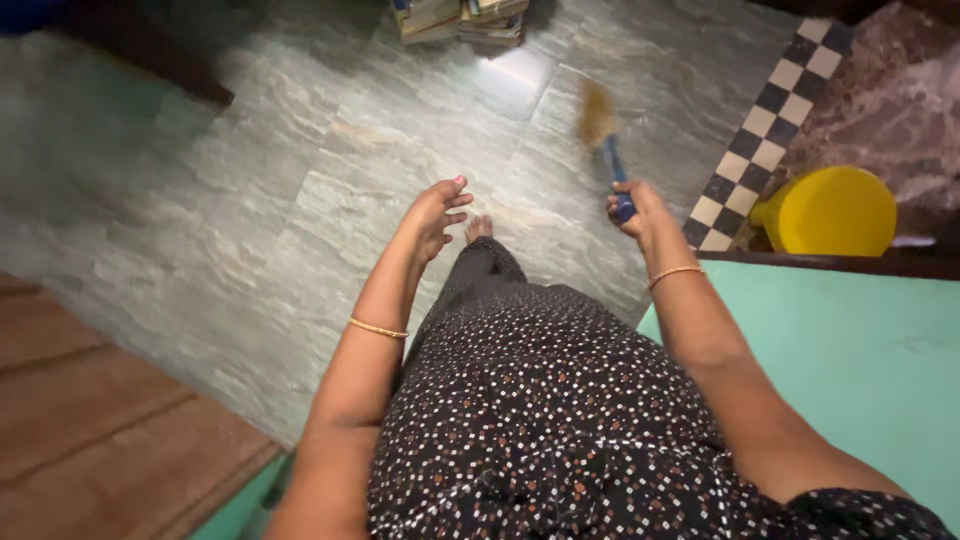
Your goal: The person sweeps the floor with a handheld broom, moving between different rooms and pushing debris across the tiles.
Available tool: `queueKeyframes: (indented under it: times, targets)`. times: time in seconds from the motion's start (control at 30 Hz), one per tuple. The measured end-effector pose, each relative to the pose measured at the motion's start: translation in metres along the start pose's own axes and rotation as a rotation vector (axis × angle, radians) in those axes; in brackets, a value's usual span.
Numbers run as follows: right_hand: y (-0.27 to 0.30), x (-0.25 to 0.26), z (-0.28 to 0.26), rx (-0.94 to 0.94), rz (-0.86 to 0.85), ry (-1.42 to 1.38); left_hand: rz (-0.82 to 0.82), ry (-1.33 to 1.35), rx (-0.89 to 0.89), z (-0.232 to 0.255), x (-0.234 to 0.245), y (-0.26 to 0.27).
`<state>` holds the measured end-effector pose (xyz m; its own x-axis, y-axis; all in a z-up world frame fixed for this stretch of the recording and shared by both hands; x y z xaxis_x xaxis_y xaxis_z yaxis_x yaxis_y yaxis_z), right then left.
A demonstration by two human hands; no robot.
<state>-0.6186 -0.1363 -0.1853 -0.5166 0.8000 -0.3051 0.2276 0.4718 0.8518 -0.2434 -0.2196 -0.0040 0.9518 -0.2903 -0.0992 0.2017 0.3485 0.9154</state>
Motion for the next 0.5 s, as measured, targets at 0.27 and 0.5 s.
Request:
queueKeyframes:
  times: [0.27,0.5]
  targets:
    - [0.035,-0.134,0.02,0.253,-0.161,0.408,-0.149,0.055,-0.016,0.103,0.025,-0.047]
    - [0.011,-0.197,0.04,-0.161,-0.306,0.245,-0.252,0.066,0.002,0.197,0.041,-0.089]
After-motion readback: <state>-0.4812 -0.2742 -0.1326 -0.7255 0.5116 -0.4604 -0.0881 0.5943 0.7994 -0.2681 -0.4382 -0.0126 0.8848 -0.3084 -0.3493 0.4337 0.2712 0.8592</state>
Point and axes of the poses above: each hand's wrist, its own y-axis away from the middle knuckle, its own x-axis out of the back of the hand, z = x × y, the point moved 6 cm from there along -y, towards the middle knuckle, and after that the axes turned 14 degrees about x, right-handed, at the moved point
